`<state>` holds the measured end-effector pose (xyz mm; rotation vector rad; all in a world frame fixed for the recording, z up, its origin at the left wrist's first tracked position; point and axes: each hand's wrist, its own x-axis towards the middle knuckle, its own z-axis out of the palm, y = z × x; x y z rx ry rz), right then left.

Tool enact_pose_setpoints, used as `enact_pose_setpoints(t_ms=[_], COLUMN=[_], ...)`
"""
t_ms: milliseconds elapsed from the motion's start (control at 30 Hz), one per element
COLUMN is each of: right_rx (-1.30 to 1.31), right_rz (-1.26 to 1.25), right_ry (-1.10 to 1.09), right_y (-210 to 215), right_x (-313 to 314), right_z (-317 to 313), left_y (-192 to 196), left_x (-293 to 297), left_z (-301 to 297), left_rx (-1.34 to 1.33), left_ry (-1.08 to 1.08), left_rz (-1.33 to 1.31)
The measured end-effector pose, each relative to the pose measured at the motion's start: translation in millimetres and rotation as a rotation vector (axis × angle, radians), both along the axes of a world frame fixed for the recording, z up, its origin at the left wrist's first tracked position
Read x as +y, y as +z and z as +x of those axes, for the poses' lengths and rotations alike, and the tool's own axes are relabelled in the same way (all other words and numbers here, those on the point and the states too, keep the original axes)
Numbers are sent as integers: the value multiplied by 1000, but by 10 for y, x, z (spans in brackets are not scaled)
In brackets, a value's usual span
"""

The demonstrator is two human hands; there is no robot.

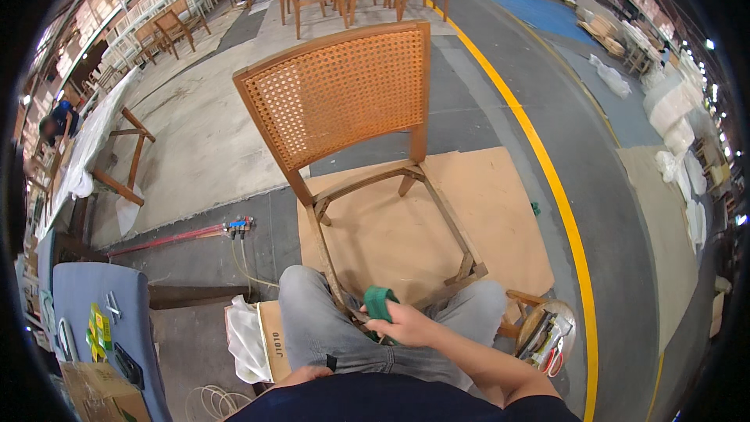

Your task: The person sits on the floor and staples a white protective sheet onto the underside of a wooden chair seat. They then move the chair, wipe the frame, and begin attaching green webbing straps to the seat frame using a staple gun.

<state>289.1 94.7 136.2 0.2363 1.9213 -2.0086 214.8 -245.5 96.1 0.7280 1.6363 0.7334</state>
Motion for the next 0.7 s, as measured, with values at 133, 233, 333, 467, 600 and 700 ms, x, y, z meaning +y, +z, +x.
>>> enact_pose_setpoints(t_ms=[133,233,333,467,600,700], right_rx=[-41,-16,121,172,-128,-146], right_rz=[-107,-152,-98,63,297,39], right_ry=[-19,77,161,137,247,-42], right_y=[120,232,119,-251,-507,-493], right_x=[58,-50,-197,-239,-46,86], right_z=[72,17,3,146,367,295], left_y=[175,276,114,496,629,601], left_x=[365,803,1206,1708,1771,1775], left_z=[-291,-527,-574,-943,-1182,-1034], left_rx=[-236,-462,-863,-917,-690,-706], left_ry=[428,535,545,753,912,836], left_rz=[-68,83,365,618,651,595])
